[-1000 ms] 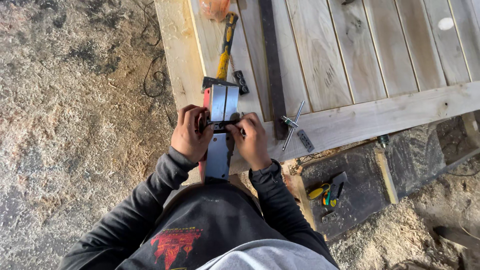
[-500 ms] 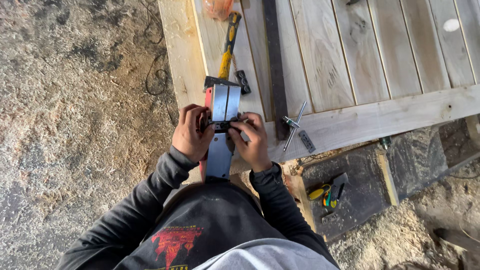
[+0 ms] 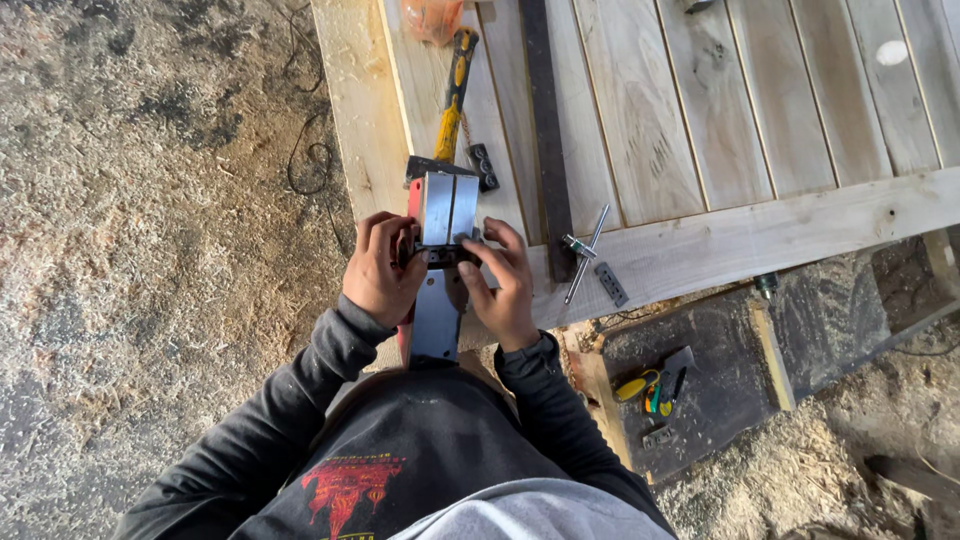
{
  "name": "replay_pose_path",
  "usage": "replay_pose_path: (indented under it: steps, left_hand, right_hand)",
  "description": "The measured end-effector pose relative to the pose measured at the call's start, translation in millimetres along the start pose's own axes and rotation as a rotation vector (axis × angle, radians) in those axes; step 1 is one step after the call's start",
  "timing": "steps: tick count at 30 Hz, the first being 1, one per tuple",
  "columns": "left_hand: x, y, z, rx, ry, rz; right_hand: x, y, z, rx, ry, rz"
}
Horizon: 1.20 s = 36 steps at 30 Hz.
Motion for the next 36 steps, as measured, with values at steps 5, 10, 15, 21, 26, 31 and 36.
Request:
replay_pose_path:
  steps: [5,10,15,21,26,31,36]
  left_hand:
    - [0.2,-0.5,0.4,0.011,0.01,-0.003]
    - [0.3,0.2,0.3,-0.011,-0.004,-0.014]
    - [1.1,0.3,0.4,0.01,0.018,0.015]
    - [0.9,-0.3,0.4,0.01,-0.006,0.0]
    - [1.5,-0.2,0.5,0.014,0.015,-0.001]
    - [1.7,0.0,-0.6,0.011,0.01,0.004]
    - [0.7,-0.7,-1.0,0.016,0.005,-0.013]
  right_hand:
    - [-0.7,1.4,-0.3,-0.045,0.008,-0.04]
    - [0.2,3.4,-0.2,0.026,-0.031,0.004]
    - [-1.3,4.0,-1.7,0.006,0.028,-0.015]
    - [-3.4,1.1,-3.6,-0.025,0.053,-0.023]
    - [0.9,-1.2,-4.1,-0.034,0.063,-0.049]
    - [6.4,-7.4,-7.5,-0.047,0.116,-0.037]
    - [10.9,-10.2,-6.2,-0.037,0.182,-0.052]
Point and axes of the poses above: each hand's wrist, its own y-axis away from the middle knuckle, its own z-axis out of the back of the hand, x = y × z, the point moved 1 cm from there along -y, towards the middle knuckle, and after that the axes turned 8 degrees about z, right-handed, at the moved point
